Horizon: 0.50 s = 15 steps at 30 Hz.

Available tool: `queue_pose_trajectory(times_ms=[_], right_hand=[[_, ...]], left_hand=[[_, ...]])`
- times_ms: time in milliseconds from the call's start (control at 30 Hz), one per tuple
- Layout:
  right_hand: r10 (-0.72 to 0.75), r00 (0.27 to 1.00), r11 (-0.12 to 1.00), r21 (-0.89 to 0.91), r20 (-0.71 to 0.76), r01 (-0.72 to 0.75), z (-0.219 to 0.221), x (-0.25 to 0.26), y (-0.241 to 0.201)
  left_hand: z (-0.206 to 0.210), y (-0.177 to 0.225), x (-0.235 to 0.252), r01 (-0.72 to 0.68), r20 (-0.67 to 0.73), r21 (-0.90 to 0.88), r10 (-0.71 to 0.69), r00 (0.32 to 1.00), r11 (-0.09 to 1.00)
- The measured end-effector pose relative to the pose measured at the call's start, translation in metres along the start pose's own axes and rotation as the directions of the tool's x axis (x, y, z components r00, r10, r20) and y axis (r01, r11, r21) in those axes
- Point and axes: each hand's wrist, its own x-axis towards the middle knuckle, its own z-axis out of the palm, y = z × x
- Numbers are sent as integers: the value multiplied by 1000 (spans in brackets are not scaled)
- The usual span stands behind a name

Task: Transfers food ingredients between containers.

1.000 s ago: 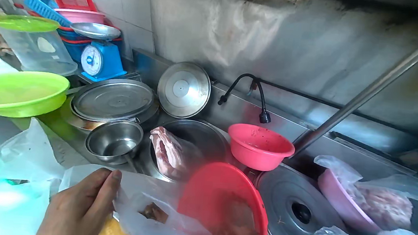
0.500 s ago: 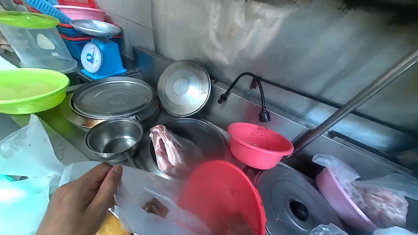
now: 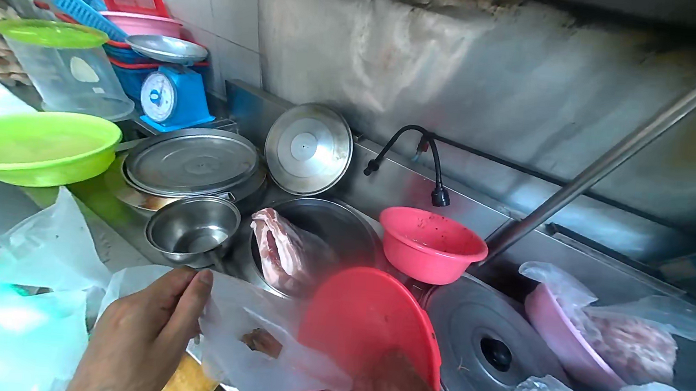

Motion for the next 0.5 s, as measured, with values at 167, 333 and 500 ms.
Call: queue_pose_trajectory(times_ms=[167,333,500], right_hand=[[54,988,998,40,-143,-48,19,-4,8],[-22,1000,996,82,17,21,1,-4,5],[-120,987,991,78,104,113,-5,-5,4]], left_hand=[[1,-4,-1,-19,-22,22,20,1000,1000],[4,-3,1,-24,-39,15,24,999,1000],[4,-5,1,-33,-59,18,34,998,999]])
